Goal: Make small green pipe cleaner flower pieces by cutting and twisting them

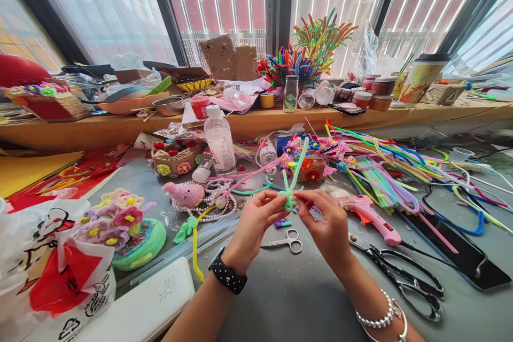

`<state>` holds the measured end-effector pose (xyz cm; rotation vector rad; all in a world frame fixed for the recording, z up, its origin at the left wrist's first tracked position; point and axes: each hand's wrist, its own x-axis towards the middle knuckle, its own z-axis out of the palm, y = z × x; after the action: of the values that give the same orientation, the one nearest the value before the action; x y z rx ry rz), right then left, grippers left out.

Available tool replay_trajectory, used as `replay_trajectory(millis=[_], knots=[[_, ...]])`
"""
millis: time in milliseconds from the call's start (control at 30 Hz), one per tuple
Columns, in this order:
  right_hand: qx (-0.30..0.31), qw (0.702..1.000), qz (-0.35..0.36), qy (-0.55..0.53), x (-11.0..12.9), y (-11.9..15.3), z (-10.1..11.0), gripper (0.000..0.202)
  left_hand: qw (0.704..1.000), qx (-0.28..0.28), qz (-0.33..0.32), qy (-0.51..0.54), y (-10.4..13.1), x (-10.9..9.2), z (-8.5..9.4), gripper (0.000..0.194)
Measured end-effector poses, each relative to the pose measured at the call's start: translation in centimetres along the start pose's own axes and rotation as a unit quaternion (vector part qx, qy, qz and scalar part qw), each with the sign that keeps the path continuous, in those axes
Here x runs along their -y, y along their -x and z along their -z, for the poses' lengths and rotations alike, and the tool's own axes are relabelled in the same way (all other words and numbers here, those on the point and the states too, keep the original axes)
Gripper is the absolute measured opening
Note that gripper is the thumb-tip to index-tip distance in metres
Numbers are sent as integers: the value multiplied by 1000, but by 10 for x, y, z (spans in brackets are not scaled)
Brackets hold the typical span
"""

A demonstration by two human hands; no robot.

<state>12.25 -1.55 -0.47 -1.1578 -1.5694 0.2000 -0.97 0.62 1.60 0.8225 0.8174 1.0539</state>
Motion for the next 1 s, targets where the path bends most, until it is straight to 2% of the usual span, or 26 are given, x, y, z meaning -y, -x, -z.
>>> replay_trajectory(millis=[233,500,767,900,1000], knots=[[20,994,93,45,-4,-1,0,23,999,-23,-4,-28,-2,-2,0,26],[5,987,138,76,-6,1,-1,24,999,-33,-10,-33,-1,-3,-1,28],[13,986,142,90,-7,2,-3,23,999,-30,-18,-35,-1,-3,1,29],[18,993,103,50,-6,2,-4,20,999,-36,-19,-34,-1,-2,2,34],[18,1000,-1,-20,-4,0,-5,13,999,-41,-18,-22,-2,-2,4,39]])
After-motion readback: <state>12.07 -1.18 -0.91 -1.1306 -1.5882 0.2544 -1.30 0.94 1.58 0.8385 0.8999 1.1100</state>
